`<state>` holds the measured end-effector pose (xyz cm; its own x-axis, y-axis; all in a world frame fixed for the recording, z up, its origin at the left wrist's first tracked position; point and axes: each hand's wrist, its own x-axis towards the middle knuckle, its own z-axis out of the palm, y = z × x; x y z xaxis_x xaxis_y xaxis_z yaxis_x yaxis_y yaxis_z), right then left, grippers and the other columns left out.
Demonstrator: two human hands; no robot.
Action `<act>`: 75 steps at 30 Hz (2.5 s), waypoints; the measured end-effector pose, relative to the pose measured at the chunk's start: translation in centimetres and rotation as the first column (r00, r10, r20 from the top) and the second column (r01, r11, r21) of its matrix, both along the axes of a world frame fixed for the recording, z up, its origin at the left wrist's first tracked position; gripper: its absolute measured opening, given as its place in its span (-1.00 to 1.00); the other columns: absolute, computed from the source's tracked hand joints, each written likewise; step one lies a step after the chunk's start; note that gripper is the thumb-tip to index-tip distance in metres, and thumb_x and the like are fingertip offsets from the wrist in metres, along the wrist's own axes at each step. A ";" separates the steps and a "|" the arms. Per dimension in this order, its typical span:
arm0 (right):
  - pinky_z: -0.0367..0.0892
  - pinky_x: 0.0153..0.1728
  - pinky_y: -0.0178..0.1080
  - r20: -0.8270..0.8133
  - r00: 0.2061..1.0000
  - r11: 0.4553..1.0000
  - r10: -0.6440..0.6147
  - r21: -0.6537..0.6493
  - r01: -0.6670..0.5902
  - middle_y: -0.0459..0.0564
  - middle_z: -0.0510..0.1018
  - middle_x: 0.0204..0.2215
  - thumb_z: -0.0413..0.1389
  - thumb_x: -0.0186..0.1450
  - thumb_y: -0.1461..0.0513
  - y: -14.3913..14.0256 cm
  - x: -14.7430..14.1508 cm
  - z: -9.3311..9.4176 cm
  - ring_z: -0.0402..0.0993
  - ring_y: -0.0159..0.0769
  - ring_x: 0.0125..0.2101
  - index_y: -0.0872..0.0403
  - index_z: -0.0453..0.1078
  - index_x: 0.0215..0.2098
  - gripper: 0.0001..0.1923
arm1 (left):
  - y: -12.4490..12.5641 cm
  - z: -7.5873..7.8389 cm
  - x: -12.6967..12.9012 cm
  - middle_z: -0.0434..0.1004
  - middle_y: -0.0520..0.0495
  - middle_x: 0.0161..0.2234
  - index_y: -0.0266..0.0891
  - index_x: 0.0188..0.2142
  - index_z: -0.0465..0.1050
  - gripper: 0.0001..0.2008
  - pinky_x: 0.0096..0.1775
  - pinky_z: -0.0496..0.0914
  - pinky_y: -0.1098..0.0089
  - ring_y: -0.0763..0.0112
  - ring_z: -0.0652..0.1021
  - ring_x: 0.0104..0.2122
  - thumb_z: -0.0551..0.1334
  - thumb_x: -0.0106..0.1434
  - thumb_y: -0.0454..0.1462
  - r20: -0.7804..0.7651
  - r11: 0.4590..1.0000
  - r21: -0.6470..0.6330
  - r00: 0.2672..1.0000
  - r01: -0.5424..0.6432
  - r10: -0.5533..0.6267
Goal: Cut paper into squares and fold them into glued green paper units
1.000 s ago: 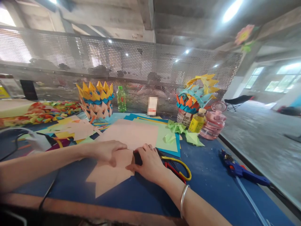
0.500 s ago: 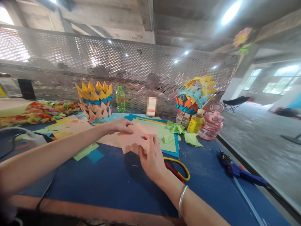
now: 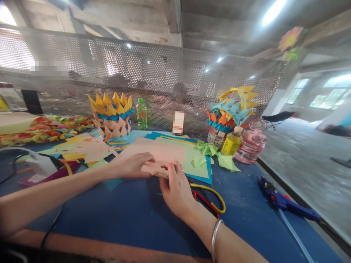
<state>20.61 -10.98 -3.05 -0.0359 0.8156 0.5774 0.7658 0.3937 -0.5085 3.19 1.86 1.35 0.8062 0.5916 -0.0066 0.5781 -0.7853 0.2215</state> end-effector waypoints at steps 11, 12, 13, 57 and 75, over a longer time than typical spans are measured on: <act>0.35 -0.01 -0.01 0.031 0.999 0.999 0.020 -0.037 -0.019 0.07 0.38 -0.12 0.03 0.29 0.38 0.3 0.2 -0.5 0.37 -0.12 -0.06 0.04 0.23 -0.05 -0.72 | 0.6 -0.5 -0.3 0.60 -0.09 -0.25 -0.22 -0.23 0.45 -0.81 -0.21 0.33 0.36 0.20 0.56 -0.21 0.15 0.18 -0.22 0.083 0.999 0.040 0.996 -0.019 0.015; 0.35 -0.02 -0.01 0.031 0.999 0.999 0.017 -0.037 -0.016 0.07 0.38 -0.12 0.03 0.29 0.38 0.3 0.2 -0.4 0.37 -0.13 -0.06 0.03 0.23 -0.04 -0.71 | 0.6 -0.4 -0.2 0.60 -0.08 -0.29 -0.22 -0.28 0.45 -0.84 -0.21 0.33 0.38 0.23 0.56 -0.24 0.13 0.18 -0.27 0.091 0.998 0.044 0.995 -0.033 0.029; 0.36 -0.02 -0.01 0.027 1.000 0.999 0.013 -0.035 -0.012 0.07 0.37 -0.12 0.03 0.28 0.38 0.3 0.2 -0.4 0.37 -0.13 -0.07 0.03 0.23 -0.04 -0.71 | 0.5 -0.2 -0.2 0.59 -0.07 -0.32 -0.23 -0.31 0.45 -0.85 -0.22 0.34 0.39 0.27 0.56 -0.27 0.10 0.20 -0.30 0.103 0.997 0.046 0.993 -0.055 0.050; 0.31 -0.24 -0.25 0.259 0.935 0.950 0.241 0.134 -0.282 -0.08 0.58 -0.40 0.12 0.26 0.43 -3.1 -2.0 0.8 0.42 -0.35 -0.31 0.10 0.46 -0.45 -0.82 | -7.4 -3.5 -6.6 0.58 -0.03 -0.20 -0.17 -0.11 0.44 -0.71 -0.04 0.39 0.33 0.34 0.52 -0.16 0.03 0.31 -0.45 0.446 0.935 0.285 0.834 0.213 -0.326; 0.26 -0.34 -0.23 0.070 0.990 0.961 0.122 -0.258 -0.100 -0.07 0.43 -0.50 0.14 0.33 0.13 -2.4 -2.0 0.6 0.34 -0.30 -0.39 0.08 0.37 -0.54 -0.69 | -7.9 -4.6 -7.0 0.59 0.08 -0.29 -0.05 -0.14 0.38 -0.83 -0.30 0.43 0.48 0.40 0.58 -0.31 0.22 0.25 -0.25 0.463 0.997 0.006 0.884 -0.072 0.061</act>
